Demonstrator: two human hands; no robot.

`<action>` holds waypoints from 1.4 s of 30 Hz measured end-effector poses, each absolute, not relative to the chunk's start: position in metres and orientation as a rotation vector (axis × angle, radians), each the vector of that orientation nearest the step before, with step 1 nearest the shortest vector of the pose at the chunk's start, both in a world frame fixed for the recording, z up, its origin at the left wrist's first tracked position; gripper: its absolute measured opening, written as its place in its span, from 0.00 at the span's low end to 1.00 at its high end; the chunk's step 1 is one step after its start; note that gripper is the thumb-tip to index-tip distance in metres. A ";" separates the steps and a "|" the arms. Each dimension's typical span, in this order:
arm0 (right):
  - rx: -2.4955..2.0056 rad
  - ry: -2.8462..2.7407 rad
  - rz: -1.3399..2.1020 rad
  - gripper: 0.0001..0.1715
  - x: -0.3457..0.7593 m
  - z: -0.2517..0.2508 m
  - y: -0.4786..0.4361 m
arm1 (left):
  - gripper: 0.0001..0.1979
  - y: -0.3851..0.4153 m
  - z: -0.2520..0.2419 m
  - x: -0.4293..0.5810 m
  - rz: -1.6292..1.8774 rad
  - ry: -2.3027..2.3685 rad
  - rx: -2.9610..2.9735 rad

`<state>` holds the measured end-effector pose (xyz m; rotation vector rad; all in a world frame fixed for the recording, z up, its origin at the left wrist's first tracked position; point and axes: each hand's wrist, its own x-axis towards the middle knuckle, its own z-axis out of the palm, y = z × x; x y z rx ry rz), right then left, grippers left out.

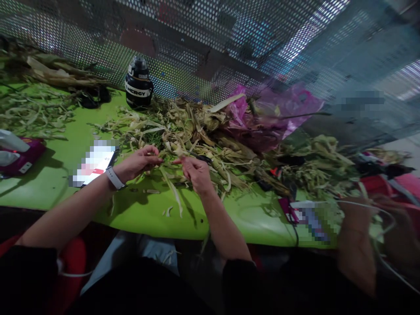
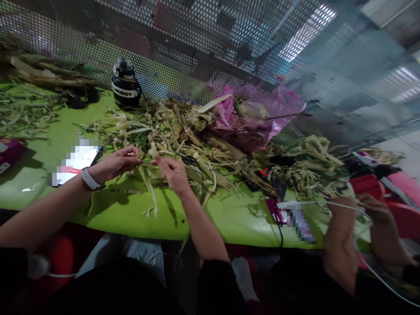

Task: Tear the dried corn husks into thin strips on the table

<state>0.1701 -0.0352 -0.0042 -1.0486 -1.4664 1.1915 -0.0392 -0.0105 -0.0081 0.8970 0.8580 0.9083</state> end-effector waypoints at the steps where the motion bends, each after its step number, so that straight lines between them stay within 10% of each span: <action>1: -1.095 -1.534 1.187 0.22 0.170 -0.005 -0.036 | 0.16 -0.010 -0.008 -0.039 0.918 0.860 0.892; 42: -1.188 -2.137 0.180 0.17 0.157 -0.028 -0.039 | 0.15 -0.018 -0.024 -0.026 0.980 0.899 1.459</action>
